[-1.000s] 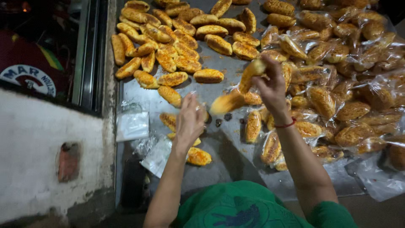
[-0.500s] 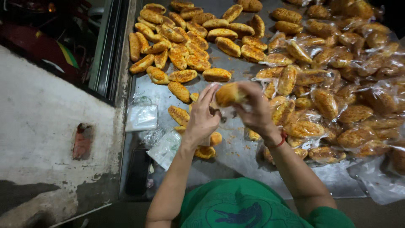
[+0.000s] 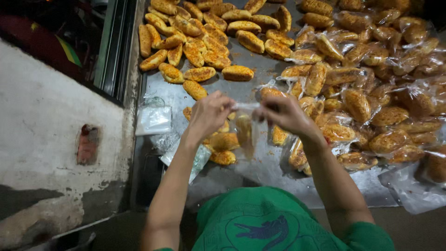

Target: The person packages baked bread rolls by inserting them individually into plastic bags by hand and setting them aside on the table.

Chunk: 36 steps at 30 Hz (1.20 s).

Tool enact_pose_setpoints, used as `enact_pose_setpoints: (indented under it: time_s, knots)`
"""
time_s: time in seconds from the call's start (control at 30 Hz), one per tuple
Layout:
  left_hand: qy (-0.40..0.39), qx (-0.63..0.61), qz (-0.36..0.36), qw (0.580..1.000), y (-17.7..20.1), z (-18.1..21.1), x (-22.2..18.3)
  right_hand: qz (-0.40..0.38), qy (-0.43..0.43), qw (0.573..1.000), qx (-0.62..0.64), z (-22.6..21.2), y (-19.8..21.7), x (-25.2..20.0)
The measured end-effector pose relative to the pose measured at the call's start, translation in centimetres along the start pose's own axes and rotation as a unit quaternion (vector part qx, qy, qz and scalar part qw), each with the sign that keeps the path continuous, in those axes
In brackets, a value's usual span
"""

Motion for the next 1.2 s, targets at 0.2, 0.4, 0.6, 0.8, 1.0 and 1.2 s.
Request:
enact_pose_setpoints:
  time_s: [0.2,0.4,0.6,0.8,1.0,1.2]
  knots:
    - [0.026,-0.180,0.134,0.974,-0.7,-0.5,0.1,0.163,0.079,0.939,0.293,-1.4,2.2,-0.7]
    - [0.111,-0.393,0.102,0.907,-1.7,-0.7,-1.8,0.155,0.077,0.909,0.380,0.4,-0.3,-1.3]
    - [-0.013,0.061,0.141,0.988,-0.2,1.6,-2.1,0.213,0.114,0.969,-0.042,-3.6,-2.3,-1.4]
    - [0.168,-0.371,-0.028,0.913,-3.7,-1.8,-2.8,0.219,0.237,0.933,-0.161,-7.1,-1.4,-2.6]
    - [0.165,-0.198,-0.050,0.965,-3.6,2.4,-3.8,0.093,0.070,0.934,0.337,-2.9,-2.8,-1.4]
    - [-0.243,0.115,0.144,0.952,-2.0,7.8,-4.1,0.095,0.003,0.940,0.327,-0.1,-3.8,-1.6]
Point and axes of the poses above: each hand's wrist, its own x-axis towards the middle knuckle, its own y-axis out of the back of the hand, z = x × y, the point moved 5 cm from there along x, towards the middle knuckle, and after that the axes turned 15 degrees about -x, right-handed, at the moved point
